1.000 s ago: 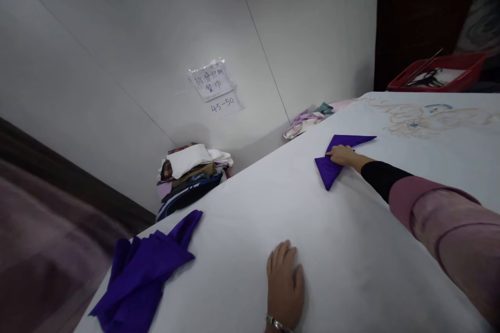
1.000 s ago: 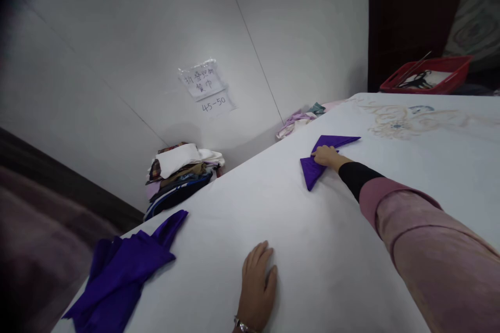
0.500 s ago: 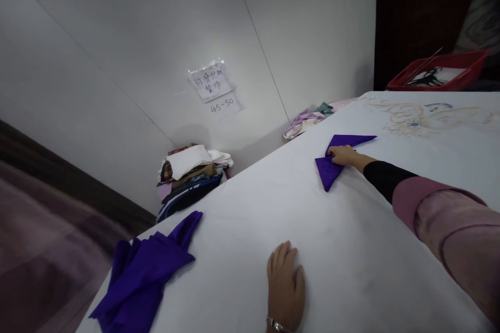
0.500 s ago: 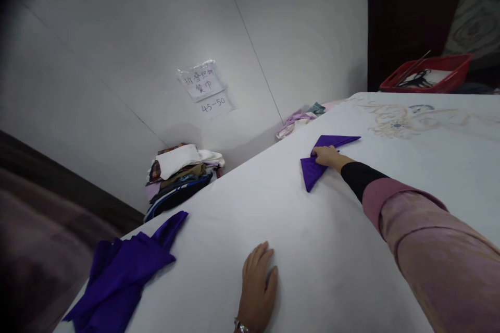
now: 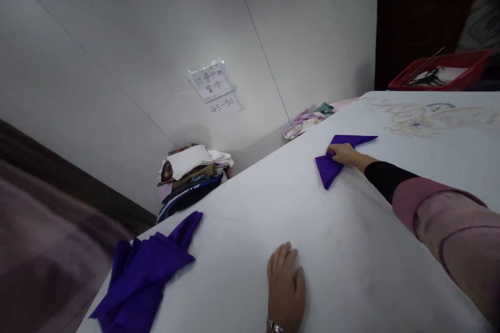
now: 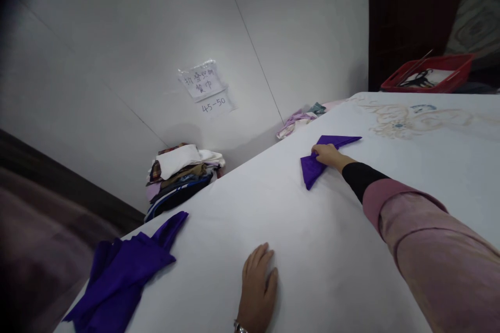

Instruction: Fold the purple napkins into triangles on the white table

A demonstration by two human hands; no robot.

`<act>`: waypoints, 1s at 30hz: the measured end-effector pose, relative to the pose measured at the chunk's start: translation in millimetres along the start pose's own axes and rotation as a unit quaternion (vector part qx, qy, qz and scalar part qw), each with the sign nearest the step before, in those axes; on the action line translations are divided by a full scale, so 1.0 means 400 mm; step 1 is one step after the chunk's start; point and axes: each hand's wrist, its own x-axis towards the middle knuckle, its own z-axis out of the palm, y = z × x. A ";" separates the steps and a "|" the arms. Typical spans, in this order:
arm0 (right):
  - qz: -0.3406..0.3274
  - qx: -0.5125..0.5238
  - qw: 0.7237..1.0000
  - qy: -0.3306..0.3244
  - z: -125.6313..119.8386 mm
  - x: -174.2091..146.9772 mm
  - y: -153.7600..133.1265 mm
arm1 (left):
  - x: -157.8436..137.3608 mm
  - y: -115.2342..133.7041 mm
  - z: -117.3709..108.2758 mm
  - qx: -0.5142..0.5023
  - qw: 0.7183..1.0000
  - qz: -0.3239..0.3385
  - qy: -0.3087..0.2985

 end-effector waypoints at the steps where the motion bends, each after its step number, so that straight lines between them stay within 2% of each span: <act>1: 0.001 0.001 1.000 0.007 0.008 -0.002 0.003 | -0.001 0.000 0.001 0.000 1.000 -0.001 -0.001; 6: 0.000 0.004 0.999 0.045 0.032 -0.019 0.018 | -0.001 -0.012 0.011 -0.004 1.000 0.004 0.003; 13: -0.023 0.001 0.995 0.097 0.024 -0.044 0.015 | 0.003 -0.028 0.021 -0.009 1.000 0.015 0.010; 18: -0.083 -0.010 0.995 0.056 0.037 -0.045 -0.011 | 0.002 -0.029 0.022 0.001 1.000 0.017 0.015; 22: -0.078 -0.012 0.995 0.063 0.044 -0.057 -0.029 | 0.003 -0.040 0.031 -0.013 0.999 0.019 0.028; 30: -0.113 0.013 0.985 0.132 0.072 -0.207 -0.094 | 0.011 -0.069 0.050 0.002 0.999 0.027 0.024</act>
